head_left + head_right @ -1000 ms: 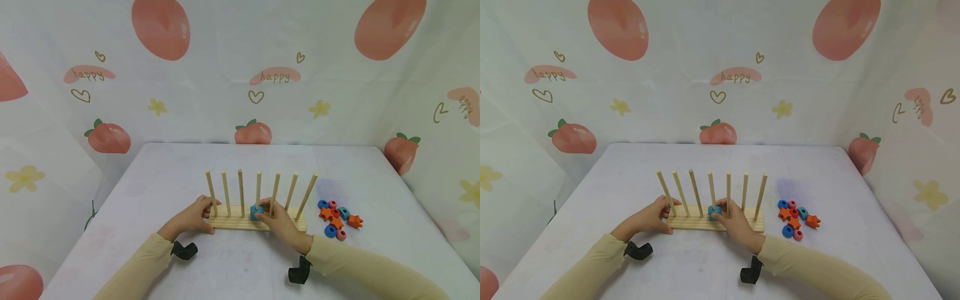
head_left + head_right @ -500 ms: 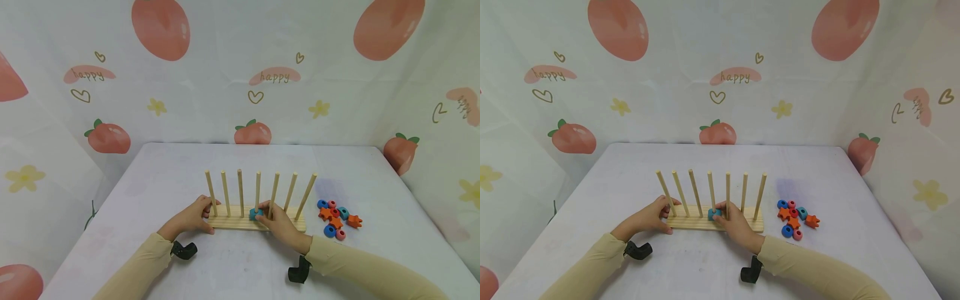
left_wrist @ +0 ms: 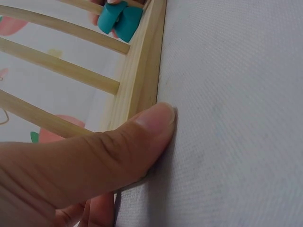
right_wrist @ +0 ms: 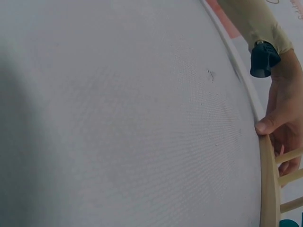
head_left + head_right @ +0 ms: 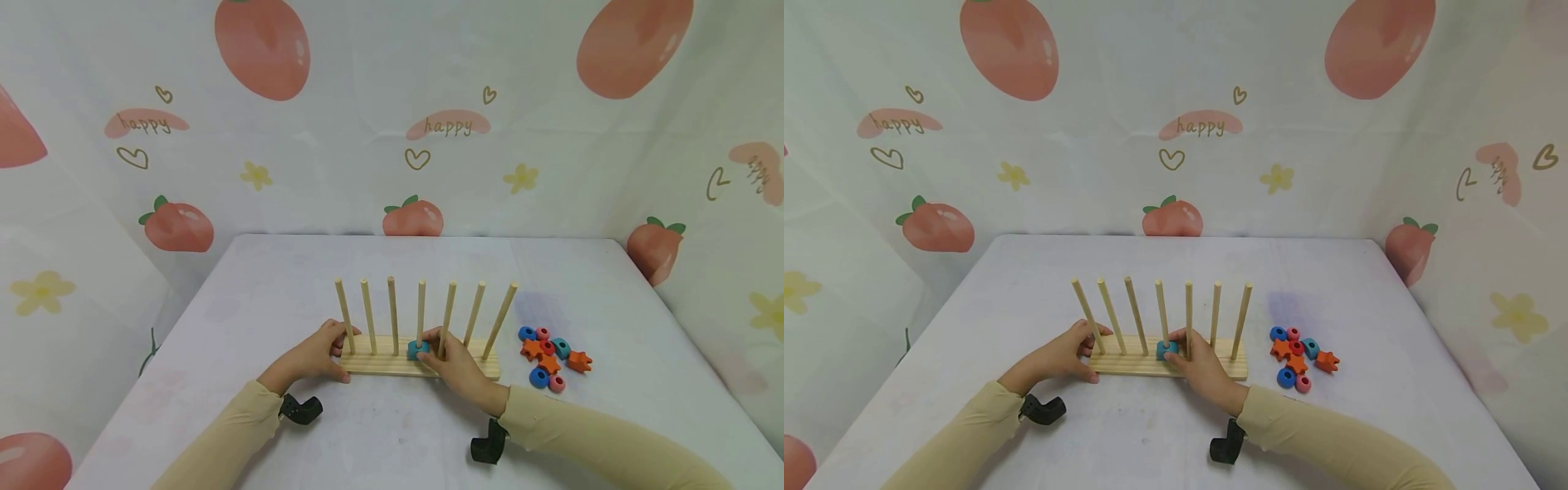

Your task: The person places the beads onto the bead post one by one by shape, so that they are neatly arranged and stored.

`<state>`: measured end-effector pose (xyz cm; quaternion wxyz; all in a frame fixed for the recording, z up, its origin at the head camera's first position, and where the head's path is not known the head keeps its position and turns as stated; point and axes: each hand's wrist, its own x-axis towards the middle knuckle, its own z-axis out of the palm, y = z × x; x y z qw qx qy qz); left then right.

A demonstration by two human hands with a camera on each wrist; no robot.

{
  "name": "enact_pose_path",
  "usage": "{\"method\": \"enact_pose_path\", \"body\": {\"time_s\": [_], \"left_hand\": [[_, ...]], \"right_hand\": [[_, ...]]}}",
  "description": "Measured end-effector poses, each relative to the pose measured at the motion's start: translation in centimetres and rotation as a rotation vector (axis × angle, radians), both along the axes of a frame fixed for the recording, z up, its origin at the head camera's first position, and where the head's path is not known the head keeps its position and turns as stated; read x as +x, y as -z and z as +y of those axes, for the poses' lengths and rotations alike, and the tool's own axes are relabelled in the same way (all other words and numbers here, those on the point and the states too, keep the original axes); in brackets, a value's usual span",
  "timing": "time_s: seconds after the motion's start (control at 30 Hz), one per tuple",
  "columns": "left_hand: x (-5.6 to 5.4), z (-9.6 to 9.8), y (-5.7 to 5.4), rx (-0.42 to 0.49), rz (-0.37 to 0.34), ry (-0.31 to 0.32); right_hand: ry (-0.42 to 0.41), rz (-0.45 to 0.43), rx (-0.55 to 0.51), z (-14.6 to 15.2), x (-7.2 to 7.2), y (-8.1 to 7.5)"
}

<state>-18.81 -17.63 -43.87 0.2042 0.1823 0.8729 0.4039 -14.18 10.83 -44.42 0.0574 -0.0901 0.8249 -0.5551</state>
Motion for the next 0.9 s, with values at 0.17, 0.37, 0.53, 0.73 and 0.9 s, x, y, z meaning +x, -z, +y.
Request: {"method": "enact_pose_path", "body": {"time_s": [0.17, 0.37, 0.53, 0.73, 0.9], "left_hand": [[0.0, 0.0, 0.1, -0.004, 0.003, -0.001], [0.0, -0.1, 0.0, 0.009, -0.007, -0.005], [0.1, -0.1, 0.0, 0.010, -0.003, -0.007], [0.0, 0.0, 0.0, 0.006, -0.007, -0.013], [0.1, 0.0, -0.2, 0.005, -0.009, -0.014]], "right_hand": [[0.000, 0.000, -0.009, 0.0, 0.0, 0.0], [-0.032, -0.024, -0.025, 0.1, -0.2, 0.0], [-0.032, -0.085, -0.072, 0.5, 0.3, -1.0], [-0.141, -0.086, -0.087, 1.9, 1.8, -3.2], [-0.180, -0.081, -0.036, 3.3, 3.1, -5.0]]}}
